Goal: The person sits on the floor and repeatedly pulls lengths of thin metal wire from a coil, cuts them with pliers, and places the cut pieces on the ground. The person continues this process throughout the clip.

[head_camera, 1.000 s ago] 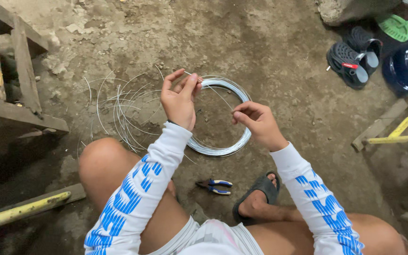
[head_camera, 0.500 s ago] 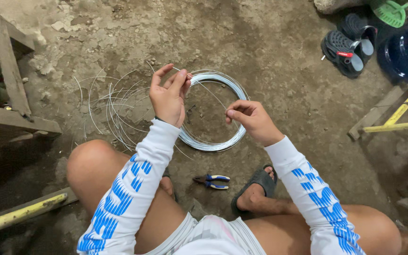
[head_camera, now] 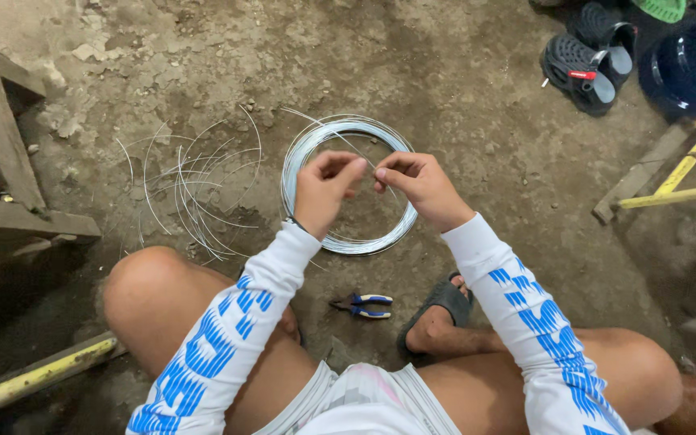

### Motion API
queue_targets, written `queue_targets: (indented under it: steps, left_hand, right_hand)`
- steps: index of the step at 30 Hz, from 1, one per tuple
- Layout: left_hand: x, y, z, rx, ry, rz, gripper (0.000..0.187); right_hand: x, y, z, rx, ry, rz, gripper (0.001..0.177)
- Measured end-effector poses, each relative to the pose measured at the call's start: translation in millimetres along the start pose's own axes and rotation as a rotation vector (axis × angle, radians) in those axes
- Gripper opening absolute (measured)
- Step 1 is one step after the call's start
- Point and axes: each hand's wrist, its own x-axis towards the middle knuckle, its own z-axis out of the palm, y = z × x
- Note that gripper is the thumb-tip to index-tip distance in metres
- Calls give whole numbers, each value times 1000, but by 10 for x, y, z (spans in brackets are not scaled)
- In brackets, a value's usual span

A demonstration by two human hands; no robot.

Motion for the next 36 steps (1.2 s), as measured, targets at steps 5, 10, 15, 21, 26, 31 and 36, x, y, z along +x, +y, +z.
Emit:
queue_targets:
  steps: [5,10,15,21,26,31,36]
  left_hand:
    - [-100,27,97,46,-67,42,23]
    - [-81,92,-2,-2,43,-37,18]
    - [58,-28,-148,-41,142,14,14]
    - [335,-98,-313,-127,230,19,13]
    - [584,23,-364,-225,248,33,14]
    - [765,159,-299,-273,263,23,14]
    - [794,164,-164,-224,261,7,15]
  right_hand:
    - [107,20,63,-15,-18,-14,16]
    - [323,13,148,-69,-48,-8,15]
    - [555,113,190,-52,-125,-8,16]
    - [760,215,114,-30,-192,4,17]
    - [888,219,24,-7,-205,1,16]
    - [955,141,-108,1,-242,-21,15]
    - [778,164,-273,-46,-249,3,15]
